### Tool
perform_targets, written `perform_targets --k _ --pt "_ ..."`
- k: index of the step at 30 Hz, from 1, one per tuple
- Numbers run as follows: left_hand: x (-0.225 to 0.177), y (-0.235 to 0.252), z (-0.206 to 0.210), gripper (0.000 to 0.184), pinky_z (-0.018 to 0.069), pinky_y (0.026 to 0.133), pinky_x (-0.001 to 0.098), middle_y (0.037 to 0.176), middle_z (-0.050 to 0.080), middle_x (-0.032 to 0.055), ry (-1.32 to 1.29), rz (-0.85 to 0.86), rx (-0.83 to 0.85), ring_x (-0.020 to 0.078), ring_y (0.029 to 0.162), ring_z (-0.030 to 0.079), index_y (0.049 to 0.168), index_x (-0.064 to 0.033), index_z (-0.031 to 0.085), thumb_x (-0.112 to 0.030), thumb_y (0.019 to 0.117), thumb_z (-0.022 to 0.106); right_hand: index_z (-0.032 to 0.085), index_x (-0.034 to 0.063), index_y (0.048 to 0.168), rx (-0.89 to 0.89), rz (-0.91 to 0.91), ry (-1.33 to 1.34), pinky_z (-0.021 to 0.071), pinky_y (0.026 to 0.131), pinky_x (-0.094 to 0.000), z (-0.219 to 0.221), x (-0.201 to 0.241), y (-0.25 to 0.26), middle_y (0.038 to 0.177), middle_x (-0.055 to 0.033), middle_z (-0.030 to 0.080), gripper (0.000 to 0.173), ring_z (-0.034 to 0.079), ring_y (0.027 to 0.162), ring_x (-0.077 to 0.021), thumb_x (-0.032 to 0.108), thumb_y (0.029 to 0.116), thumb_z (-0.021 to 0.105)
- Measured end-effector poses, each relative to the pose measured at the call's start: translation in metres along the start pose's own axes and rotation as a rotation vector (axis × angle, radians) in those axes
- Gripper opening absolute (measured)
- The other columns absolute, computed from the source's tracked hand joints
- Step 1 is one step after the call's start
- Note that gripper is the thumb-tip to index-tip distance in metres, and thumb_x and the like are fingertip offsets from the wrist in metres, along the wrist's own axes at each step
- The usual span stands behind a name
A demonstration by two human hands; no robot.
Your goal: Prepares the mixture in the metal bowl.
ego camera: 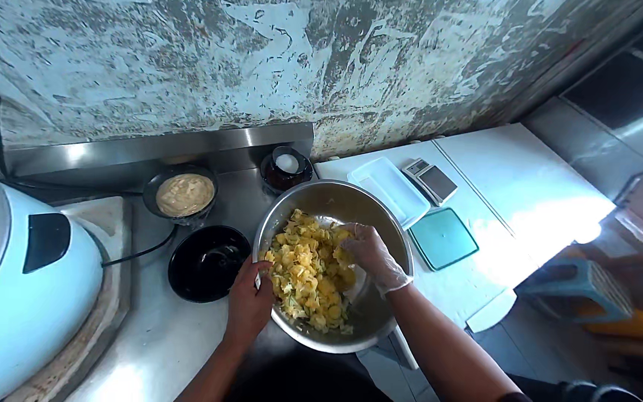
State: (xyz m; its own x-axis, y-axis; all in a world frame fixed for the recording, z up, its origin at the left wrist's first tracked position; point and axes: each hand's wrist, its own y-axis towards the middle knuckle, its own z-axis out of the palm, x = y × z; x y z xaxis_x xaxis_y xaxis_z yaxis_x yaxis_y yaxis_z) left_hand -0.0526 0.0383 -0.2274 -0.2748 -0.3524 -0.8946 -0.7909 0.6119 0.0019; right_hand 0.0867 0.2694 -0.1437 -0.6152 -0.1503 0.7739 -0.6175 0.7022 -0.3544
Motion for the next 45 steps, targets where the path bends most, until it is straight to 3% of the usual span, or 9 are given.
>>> perform_targets --k 5,9,14,20,25,30,33,39,45 --pt "0.000 0.000 0.001 0.027 0.0516 0.101 0.0396 0.148 0.053 0.0163 -0.021 -0.025 -0.003 0.0214 0.130 0.057 0.113 -0.0089 0.072 -0.014 0.0945 0.053 0.047 0.0189 0.154 0.369 -0.074 0.306 0.0540 0.096 -0.0416 -0.018 0.012 0.008 0.143 -0.0078 0.058 0.072 0.060 0.122 -0.0208 0.006 0.0866 0.068" --pt "0.002 0.000 0.002 0.029 0.0515 0.102 0.0412 0.141 0.059 0.0160 0.045 0.033 -0.029 0.0227 0.129 0.058 0.113 -0.0086 0.072 -0.015 0.0938 0.052 0.067 0.0074 0.120 0.069 0.147 0.064 0.0569 0.082 -0.0427 -0.007 -0.046 0.020 0.105 -0.0109 0.070 0.026 0.067 0.093 -0.0216 0.024 0.1013 0.062" --pt "0.002 -0.003 0.006 0.029 0.0521 0.101 0.0396 0.137 0.062 0.0161 0.041 0.053 -0.072 0.0222 0.127 0.060 0.110 -0.0085 0.073 -0.016 0.0922 0.051 0.048 0.0085 0.149 0.324 0.301 -0.437 0.0486 0.106 -0.0562 0.043 -0.060 -0.010 0.140 -0.0197 0.058 0.061 0.059 0.129 -0.0338 0.020 0.0918 0.064" --pt "0.003 0.001 0.005 0.029 0.0537 0.097 0.0347 0.134 0.064 0.0153 0.048 0.079 -0.075 0.0190 0.123 0.062 0.108 -0.0091 0.073 -0.016 0.0912 0.051 0.061 0.0049 0.132 0.142 0.308 0.219 0.0601 0.062 -0.0347 0.025 -0.055 -0.005 0.103 -0.0147 0.069 0.038 0.069 0.072 -0.0200 0.010 0.0951 0.066" --pt "0.003 0.001 0.003 0.030 0.0538 0.096 0.0367 0.135 0.063 0.0162 0.070 0.070 -0.060 0.0204 0.122 0.063 0.109 -0.0099 0.073 -0.016 0.0905 0.051 0.062 0.0077 0.134 0.093 0.186 0.288 0.0621 0.069 -0.0367 0.008 -0.032 -0.007 0.108 -0.0144 0.070 0.044 0.071 0.079 -0.0215 0.000 0.0910 0.066" --pt "0.004 0.001 0.001 0.028 0.0514 0.103 0.0376 0.145 0.055 0.0191 -0.026 -0.004 -0.012 0.0219 0.132 0.057 0.111 -0.0087 0.072 -0.016 0.0937 0.051 0.072 0.0147 0.121 -0.077 0.018 -0.049 0.0583 0.090 -0.0444 -0.003 0.009 -0.022 0.110 -0.0065 0.073 0.035 0.070 0.100 -0.0184 0.031 0.0905 0.077" --pt "0.005 0.000 0.002 0.029 0.0511 0.103 0.0392 0.141 0.059 0.0191 0.024 0.039 -0.032 0.0235 0.131 0.058 0.110 -0.0079 0.073 -0.016 0.0925 0.051 0.065 0.0108 0.131 0.175 -0.013 -0.236 0.0515 0.103 -0.0511 -0.002 0.000 -0.004 0.127 -0.0127 0.066 0.043 0.064 0.118 -0.0256 0.030 0.0930 0.071" --pt "0.005 0.002 0.003 0.029 0.0515 0.103 0.0381 0.140 0.060 0.0167 0.030 0.033 -0.040 0.0212 0.130 0.059 0.109 -0.0094 0.073 -0.014 0.0917 0.051 0.072 0.0063 0.117 -0.070 0.085 0.414 0.0572 0.078 -0.0378 -0.028 -0.034 0.059 0.103 -0.0096 0.073 0.024 0.069 0.089 -0.0193 0.021 0.1000 0.065" --pt "0.005 0.002 0.005 0.029 0.0516 0.102 0.0357 0.139 0.061 0.0138 0.007 0.024 -0.057 0.0187 0.129 0.059 0.108 -0.0107 0.074 -0.012 0.0889 0.052 0.065 0.0152 0.135 0.034 0.312 0.445 0.0579 0.093 -0.0447 0.047 -0.070 0.065 0.124 -0.0086 0.070 0.045 0.067 0.113 -0.0210 0.031 0.0929 0.071"
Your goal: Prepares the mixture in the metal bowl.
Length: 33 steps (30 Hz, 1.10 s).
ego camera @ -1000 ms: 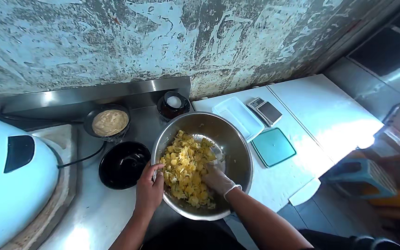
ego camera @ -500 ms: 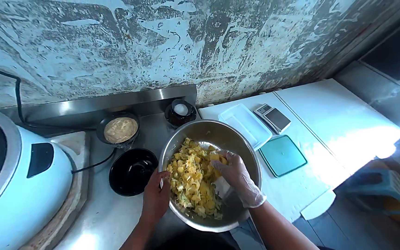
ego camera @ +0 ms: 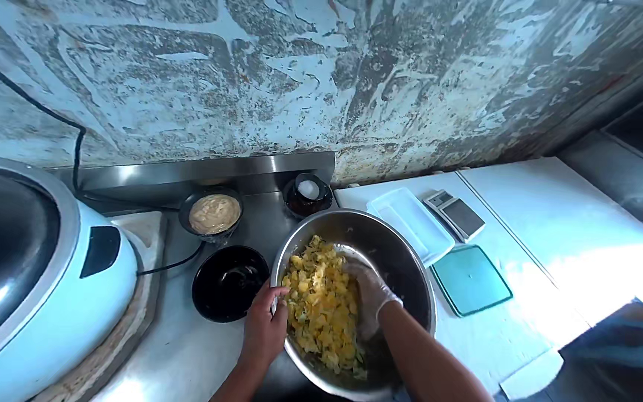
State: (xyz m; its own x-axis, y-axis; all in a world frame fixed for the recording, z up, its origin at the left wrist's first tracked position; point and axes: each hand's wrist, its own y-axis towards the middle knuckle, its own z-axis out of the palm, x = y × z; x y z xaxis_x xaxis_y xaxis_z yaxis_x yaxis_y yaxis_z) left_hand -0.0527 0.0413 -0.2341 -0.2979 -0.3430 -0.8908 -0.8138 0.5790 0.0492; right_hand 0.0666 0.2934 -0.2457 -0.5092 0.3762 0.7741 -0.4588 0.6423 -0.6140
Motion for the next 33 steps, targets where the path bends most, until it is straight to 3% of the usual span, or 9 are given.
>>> perform_targets --k 5,10,13,16,20,22,27,30,33 --pt "-0.005 0.015 -0.005 0.028 0.0510 0.104 0.0378 0.134 0.064 0.0132 0.022 -0.005 0.065 0.0202 0.128 0.060 0.108 -0.0106 0.073 -0.013 0.0909 0.051 0.068 0.0056 0.126 0.084 -0.209 -0.332 0.0596 0.085 -0.0431 0.003 0.028 -0.049 0.113 -0.0139 0.070 0.042 0.070 0.098 -0.0219 0.020 0.0870 0.076" --pt "-0.029 0.048 -0.013 0.047 0.0526 0.104 0.0421 0.137 0.063 0.0113 -0.044 -0.130 0.097 0.0206 0.123 0.064 0.146 -0.0090 0.051 -0.019 0.1000 0.054 0.064 0.0076 0.137 0.398 -0.295 -0.439 0.0559 0.099 -0.0401 -0.031 0.076 -0.075 0.132 -0.0095 0.067 0.051 0.066 0.117 -0.0190 0.025 0.0891 0.070" --pt "-0.041 0.019 -0.012 0.061 0.0580 0.097 0.0370 0.148 0.053 0.0121 -0.065 -0.117 -0.053 0.0186 0.125 0.062 0.153 -0.0073 0.041 -0.021 0.0965 0.060 0.073 0.0045 0.119 0.205 -0.301 -0.289 0.0594 0.086 -0.0386 -0.046 0.095 -0.040 0.112 -0.0095 0.074 0.027 0.070 0.098 -0.0194 0.020 0.1006 0.060" --pt "-0.032 -0.019 -0.007 0.073 0.0503 0.107 0.0435 0.158 0.041 0.0200 0.008 -0.155 0.050 0.0269 0.134 0.055 0.161 -0.0010 0.023 -0.019 0.0983 0.055 0.069 0.0076 0.123 0.125 -0.162 -0.233 0.0571 0.084 -0.0361 -0.048 0.085 0.032 0.110 -0.0075 0.072 0.032 0.068 0.097 -0.0160 0.031 0.1044 0.057" --pt "-0.025 -0.016 -0.012 0.067 0.0541 0.097 0.0423 0.135 0.063 0.0180 0.059 -0.219 0.221 0.0240 0.108 0.068 0.162 -0.0049 0.023 -0.023 0.1023 0.047 0.061 0.0237 0.139 0.254 -0.077 -0.509 0.0524 0.103 -0.0496 0.002 0.051 0.091 0.136 -0.0020 0.065 0.049 0.061 0.125 -0.0191 0.053 0.1021 0.050" --pt "-0.022 -0.006 -0.016 0.065 0.0459 0.110 0.0409 0.148 0.055 0.0148 0.072 -0.218 0.255 0.0221 0.129 0.059 0.163 -0.0070 0.023 -0.023 0.1032 0.044 0.067 0.0265 0.133 0.271 -0.008 -0.598 0.0515 0.104 -0.0522 0.034 0.054 0.078 0.131 -0.0023 0.068 0.060 0.063 0.124 -0.0198 0.070 0.0913 0.057" --pt "-0.014 0.016 -0.020 0.062 0.0437 0.113 0.0424 0.148 0.055 0.0159 0.082 -0.121 0.268 0.0235 0.133 0.057 0.161 -0.0051 0.028 -0.025 0.1044 0.041 0.067 0.0054 0.121 0.704 -0.170 -0.542 0.0581 0.090 -0.0382 0.039 0.095 0.009 0.111 -0.0079 0.071 0.040 0.069 0.100 -0.0160 0.022 0.0869 0.079" --pt "-0.024 0.039 -0.019 0.059 0.0424 0.114 0.0437 0.148 0.055 0.0161 0.140 -0.137 0.355 0.0254 0.133 0.057 0.161 -0.0066 0.029 -0.024 0.1064 0.040 0.070 0.0166 0.129 0.452 -0.526 -0.981 0.0480 0.110 -0.0451 0.011 0.076 -0.047 0.134 -0.0061 0.066 0.044 0.060 0.126 -0.0186 0.039 0.0910 0.071" --pt "-0.035 0.065 -0.016 0.056 0.0450 0.110 0.0459 0.135 0.064 0.0175 0.193 -0.170 0.379 0.0286 0.124 0.062 0.160 -0.0120 0.034 -0.025 0.1067 0.045 0.072 0.0099 0.113 0.197 -0.472 -1.034 0.0492 0.105 -0.0501 -0.007 0.046 -0.066 0.120 -0.0120 0.068 0.036 0.063 0.118 -0.0268 0.040 0.0953 0.062"
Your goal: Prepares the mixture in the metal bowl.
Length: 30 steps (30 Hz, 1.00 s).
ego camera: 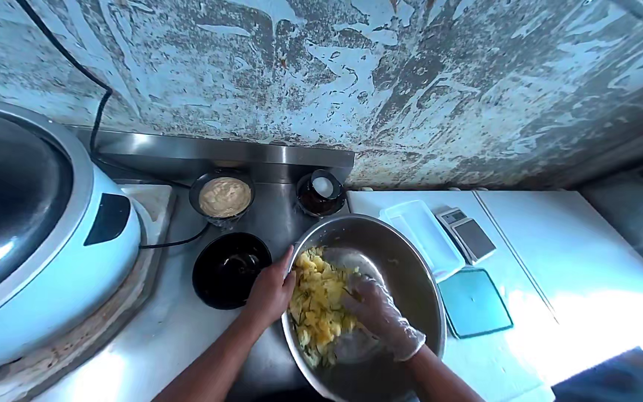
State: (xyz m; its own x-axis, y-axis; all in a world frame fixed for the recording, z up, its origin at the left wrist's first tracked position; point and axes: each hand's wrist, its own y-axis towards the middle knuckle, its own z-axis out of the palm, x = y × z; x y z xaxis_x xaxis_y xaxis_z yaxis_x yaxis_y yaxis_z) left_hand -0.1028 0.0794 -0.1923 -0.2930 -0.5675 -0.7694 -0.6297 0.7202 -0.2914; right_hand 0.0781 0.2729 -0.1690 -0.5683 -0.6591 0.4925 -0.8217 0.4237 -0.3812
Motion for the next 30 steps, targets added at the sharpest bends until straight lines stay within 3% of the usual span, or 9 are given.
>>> perform_targets --k 4,8,10,13,18,20,23,28,30 --pt "0.003 -0.008 0.001 0.054 0.0503 0.105 0.0479 0.138 0.062 0.0152 -0.018 0.062 -0.145 0.0274 0.120 0.064 0.153 -0.0102 0.047 -0.033 0.1043 0.054 0.071 0.0075 0.108 -0.078 0.117 0.095 0.0542 0.090 -0.0505 -0.033 0.010 -0.021 0.105 -0.0115 0.069 0.037 0.067 0.100 -0.0263 0.041 0.0927 0.066" --pt "0.018 -0.051 0.024 0.071 0.0569 0.097 0.0429 0.152 0.048 0.0186 -0.171 0.077 -0.232 0.0254 0.120 0.064 0.155 -0.0027 0.039 -0.037 0.0961 0.061 0.071 0.0111 0.122 0.175 0.096 0.148 0.0509 0.104 -0.0504 -0.067 0.016 -0.022 0.124 -0.0101 0.069 0.042 0.065 0.117 -0.0233 0.042 0.0932 0.071" --pt "0.022 -0.068 0.037 0.077 0.0555 0.101 0.0416 0.157 0.042 0.0191 -0.212 0.019 -0.169 0.0253 0.127 0.061 0.160 -0.0033 0.028 -0.034 0.0973 0.061 0.075 0.0091 0.110 0.070 0.091 0.258 0.0569 0.089 -0.0418 -0.074 0.015 0.001 0.103 -0.0062 0.073 0.030 0.069 0.096 -0.0161 0.035 0.0976 0.067" --pt "0.030 -0.073 0.051 0.072 0.0530 0.102 0.0424 0.145 0.056 0.0186 -0.183 0.033 -0.137 0.0238 0.120 0.065 0.162 -0.0036 0.022 -0.034 0.1034 0.049 0.072 0.0028 0.094 0.071 0.142 0.288 0.0527 0.071 -0.0402 -0.069 0.009 0.065 0.082 -0.0081 0.066 0.029 0.061 0.073 -0.0167 0.029 0.1028 0.062" --pt "0.031 -0.054 0.038 0.067 0.0509 0.104 0.0425 0.139 0.061 0.0163 -0.186 0.042 -0.093 0.0224 0.119 0.065 0.162 -0.0066 0.025 -0.033 0.1043 0.044 0.071 0.0068 0.112 0.249 0.163 0.213 0.0542 0.091 -0.0535 -0.004 0.038 0.141 0.106 -0.0132 0.071 0.044 0.068 0.099 -0.0261 0.046 0.0920 0.069" --pt "0.034 -0.046 0.032 0.065 0.0474 0.110 0.0412 0.145 0.058 0.0141 -0.186 0.049 -0.085 0.0201 0.127 0.061 0.162 -0.0084 0.026 -0.033 0.1049 0.044 0.073 0.0055 0.104 0.435 -0.017 -0.014 0.0533 0.089 -0.0545 0.015 0.068 0.135 0.101 -0.0136 0.072 0.042 0.068 0.096 -0.0270 0.045 0.0890 0.074" --pt "0.037 -0.038 0.030 0.063 0.0532 0.101 0.0425 0.132 0.066 0.0136 -0.175 0.047 -0.070 0.0197 0.112 0.068 0.162 -0.0122 0.030 -0.037 0.1051 0.045 0.074 0.0077 0.103 0.583 -0.214 -0.369 0.0508 0.086 -0.0673 0.025 0.090 0.097 0.102 -0.0166 0.072 0.049 0.067 0.100 -0.0364 0.051 0.0815 0.080" --pt "0.040 -0.039 0.033 0.065 0.0492 0.108 0.0412 0.142 0.060 0.0138 -0.132 0.110 -0.114 0.0185 0.125 0.063 0.161 -0.0081 0.030 -0.037 0.1041 0.044 0.066 0.0166 0.130 0.360 -0.282 -0.520 0.0413 0.106 -0.0698 0.018 0.039 0.014 0.139 -0.0209 0.059 0.047 0.047 0.137 -0.0473 0.033 0.0873 0.071" --pt "0.039 -0.041 0.036 0.065 0.0485 0.109 0.0408 0.143 0.060 0.0149 -0.126 0.113 -0.140 0.0199 0.127 0.062 0.160 -0.0067 0.032 -0.035 0.1034 0.044 0.064 0.0146 0.134 0.302 -0.151 -0.511 0.0438 0.104 -0.0678 0.018 0.008 -0.003 0.143 -0.0219 0.056 0.049 0.048 0.136 -0.0468 0.022 0.0861 0.073"
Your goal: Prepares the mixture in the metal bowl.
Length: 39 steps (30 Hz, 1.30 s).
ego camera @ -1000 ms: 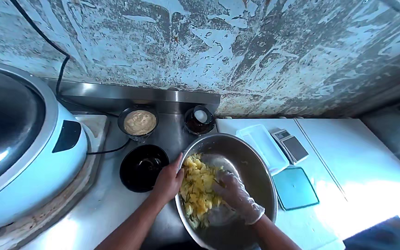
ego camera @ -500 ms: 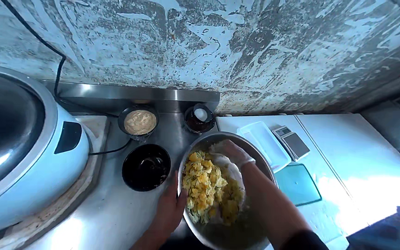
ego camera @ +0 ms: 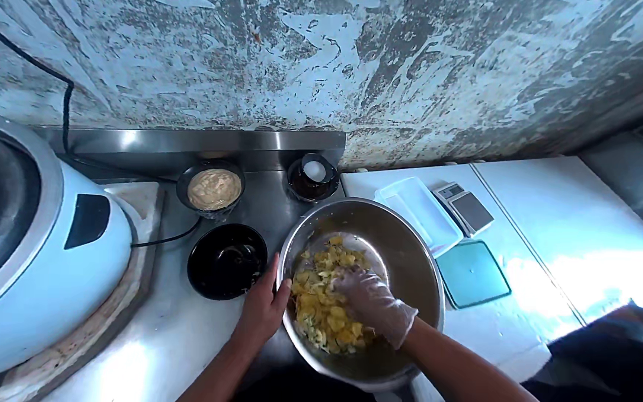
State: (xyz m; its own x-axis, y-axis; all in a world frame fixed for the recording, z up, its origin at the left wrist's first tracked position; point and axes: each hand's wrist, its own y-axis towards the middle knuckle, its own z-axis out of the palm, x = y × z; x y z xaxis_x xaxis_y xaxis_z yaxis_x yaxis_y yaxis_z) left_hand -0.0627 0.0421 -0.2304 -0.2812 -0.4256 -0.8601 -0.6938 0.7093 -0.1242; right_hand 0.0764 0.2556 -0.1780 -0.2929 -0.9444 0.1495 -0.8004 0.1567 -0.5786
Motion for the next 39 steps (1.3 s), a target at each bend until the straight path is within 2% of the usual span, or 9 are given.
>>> perform_targets --k 2,7,11,16,20,23,30,37,39 --pt "-0.001 0.001 0.000 0.065 0.0502 0.106 0.0410 0.139 0.062 0.0164 0.013 0.000 -0.012 0.0209 0.122 0.064 0.160 -0.0060 0.033 -0.035 0.1027 0.045 0.061 0.0141 0.140 -0.008 0.187 0.161 0.0454 0.106 -0.0641 0.001 -0.022 -0.015 0.144 -0.0180 0.058 0.050 0.054 0.133 -0.0412 0.018 0.0905 0.068" --pt "0.001 0.002 -0.001 0.067 0.0515 0.104 0.0401 0.136 0.063 0.0181 -0.005 0.009 -0.004 0.0200 0.120 0.065 0.159 -0.0045 0.032 -0.036 0.1017 0.047 0.072 0.0134 0.122 -0.338 0.466 0.704 0.0530 0.097 -0.0572 -0.024 -0.039 -0.045 0.115 -0.0136 0.072 0.043 0.068 0.109 -0.0310 0.042 0.0905 0.076" --pt "0.003 0.003 0.002 0.069 0.0543 0.100 0.0387 0.134 0.065 0.0161 -0.024 0.031 -0.025 0.0165 0.116 0.067 0.159 -0.0053 0.033 -0.038 0.1004 0.049 0.065 0.0146 0.131 -0.260 0.358 0.781 0.0549 0.097 -0.0512 -0.031 -0.049 -0.046 0.118 -0.0113 0.070 0.042 0.068 0.108 -0.0247 0.029 0.0921 0.075" --pt "0.005 0.000 0.004 0.067 0.0535 0.101 0.0364 0.141 0.061 0.0142 -0.070 0.016 -0.025 0.0145 0.121 0.065 0.160 -0.0073 0.033 -0.036 0.1010 0.049 0.071 0.0138 0.123 -0.305 0.375 0.773 0.0564 0.092 -0.0517 -0.036 -0.040 -0.041 0.113 -0.0117 0.072 0.030 0.069 0.103 -0.0261 0.013 0.0925 0.071" --pt "0.004 0.000 0.004 0.067 0.0553 0.099 0.0374 0.137 0.064 0.0125 -0.097 -0.014 -0.020 0.0142 0.116 0.067 0.160 -0.0102 0.032 -0.037 0.1011 0.050 0.073 0.0173 0.120 -0.262 0.347 0.676 0.0554 0.094 -0.0532 -0.037 -0.042 -0.036 0.113 -0.0092 0.072 0.031 0.069 0.106 -0.0256 0.027 0.0907 0.076" --pt "0.004 0.000 0.004 0.067 0.0564 0.096 0.0362 0.134 0.065 0.0113 -0.124 -0.028 -0.016 0.0125 0.112 0.068 0.161 -0.0122 0.032 -0.036 0.1011 0.051 0.072 0.0172 0.125 -0.169 0.360 0.365 0.0431 0.110 -0.0564 -0.044 -0.031 -0.037 0.128 -0.0095 0.067 0.036 0.059 0.124 -0.0306 0.027 0.0907 0.070" --pt "0.001 -0.001 0.004 0.068 0.0529 0.102 0.0359 0.139 0.062 0.0133 -0.067 -0.009 -0.033 0.0140 0.121 0.064 0.160 -0.0095 0.033 -0.036 0.0999 0.051 0.065 0.0124 0.133 0.018 0.260 0.240 0.0480 0.105 -0.0601 0.001 0.011 -0.015 0.135 -0.0166 0.063 0.036 0.058 0.129 -0.0375 0.021 0.1002 0.054" --pt "0.002 -0.003 0.004 0.066 0.0530 0.102 0.0382 0.139 0.062 0.0127 -0.088 -0.020 -0.030 0.0151 0.120 0.065 0.160 -0.0113 0.033 -0.037 0.1011 0.051 0.075 0.0147 0.118 -0.340 0.322 0.712 0.0570 0.087 -0.0505 -0.010 -0.022 -0.029 0.100 -0.0080 0.073 0.026 0.070 0.093 -0.0238 0.030 0.0990 0.064" --pt "0.001 -0.004 0.004 0.066 0.0560 0.098 0.0397 0.139 0.062 0.0123 -0.129 -0.049 -0.018 0.0161 0.114 0.068 0.161 -0.0133 0.032 -0.035 0.1016 0.052 0.071 0.0202 0.129 -0.299 0.291 0.807 0.0549 0.097 -0.0493 -0.017 -0.025 -0.038 0.118 -0.0056 0.072 0.037 0.068 0.109 -0.0221 0.036 0.0954 0.071"
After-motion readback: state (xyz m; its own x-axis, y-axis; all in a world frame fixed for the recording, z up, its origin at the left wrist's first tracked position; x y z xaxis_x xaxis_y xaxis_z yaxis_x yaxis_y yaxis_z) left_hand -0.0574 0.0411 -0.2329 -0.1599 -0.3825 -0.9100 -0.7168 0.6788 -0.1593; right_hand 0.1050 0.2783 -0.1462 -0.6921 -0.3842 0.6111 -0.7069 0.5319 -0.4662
